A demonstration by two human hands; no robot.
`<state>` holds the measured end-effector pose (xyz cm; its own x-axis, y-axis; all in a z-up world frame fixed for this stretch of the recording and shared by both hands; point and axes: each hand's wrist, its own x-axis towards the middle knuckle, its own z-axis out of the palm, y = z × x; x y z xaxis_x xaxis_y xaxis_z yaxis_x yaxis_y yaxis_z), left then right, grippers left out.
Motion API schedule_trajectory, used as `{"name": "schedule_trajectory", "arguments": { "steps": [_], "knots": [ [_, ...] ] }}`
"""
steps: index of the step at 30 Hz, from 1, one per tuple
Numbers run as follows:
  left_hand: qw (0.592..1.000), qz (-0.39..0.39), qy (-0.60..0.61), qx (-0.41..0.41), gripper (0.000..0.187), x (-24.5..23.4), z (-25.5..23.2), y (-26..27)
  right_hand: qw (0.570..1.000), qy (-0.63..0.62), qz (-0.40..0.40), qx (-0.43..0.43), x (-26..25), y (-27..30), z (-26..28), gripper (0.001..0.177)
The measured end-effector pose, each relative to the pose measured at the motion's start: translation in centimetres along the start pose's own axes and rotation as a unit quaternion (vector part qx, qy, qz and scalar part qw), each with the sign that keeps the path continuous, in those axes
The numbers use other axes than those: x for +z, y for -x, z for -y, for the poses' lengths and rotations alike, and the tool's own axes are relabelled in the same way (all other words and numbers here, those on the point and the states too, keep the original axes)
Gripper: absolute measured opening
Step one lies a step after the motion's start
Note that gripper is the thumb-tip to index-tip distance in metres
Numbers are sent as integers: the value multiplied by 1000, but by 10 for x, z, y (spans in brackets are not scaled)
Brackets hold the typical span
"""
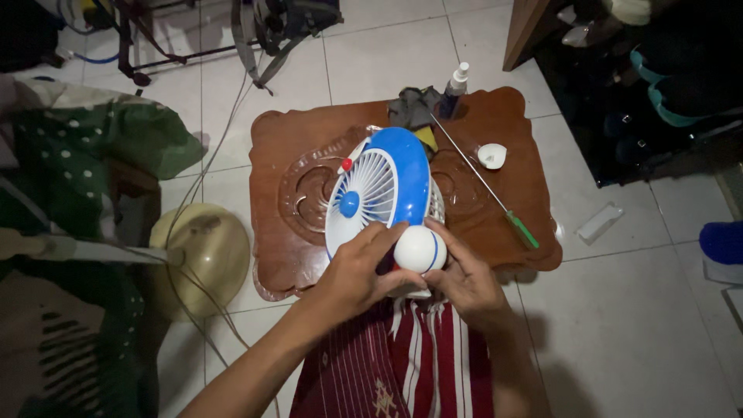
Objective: The person assembles a small blue and white electric fan by attaching white spherical components to the base and using a screwdriver to tighten screws on the back. The person repeatedly adjusts and secures the parts while holding the fan over a wooden table.
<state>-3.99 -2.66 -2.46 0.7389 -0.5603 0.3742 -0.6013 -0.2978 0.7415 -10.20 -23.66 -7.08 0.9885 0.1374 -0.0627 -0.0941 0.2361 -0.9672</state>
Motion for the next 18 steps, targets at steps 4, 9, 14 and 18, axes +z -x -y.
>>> {"name": "schedule_trajectory", "arguments": {
  "steps": [4, 9, 14, 18],
  "knots": [
    [999, 21, 5, -28, 72, 1, -5, -1, 997, 58, -26, 47, -5, 5, 1, 62],
    [993, 89, 41, -59, 68, -17, -12, -10, 999, 25, -6, 20, 1, 5, 6, 64],
    [990, 126, 27, -56, 66, -33, -15, -15, 998, -46, 43, 10, 14, 2, 11, 80],
    [987, 159, 1, -31, 68, -28, -13, -20, 999, -35, 10, 22, 14, 6, 13, 75]
  ]
}}
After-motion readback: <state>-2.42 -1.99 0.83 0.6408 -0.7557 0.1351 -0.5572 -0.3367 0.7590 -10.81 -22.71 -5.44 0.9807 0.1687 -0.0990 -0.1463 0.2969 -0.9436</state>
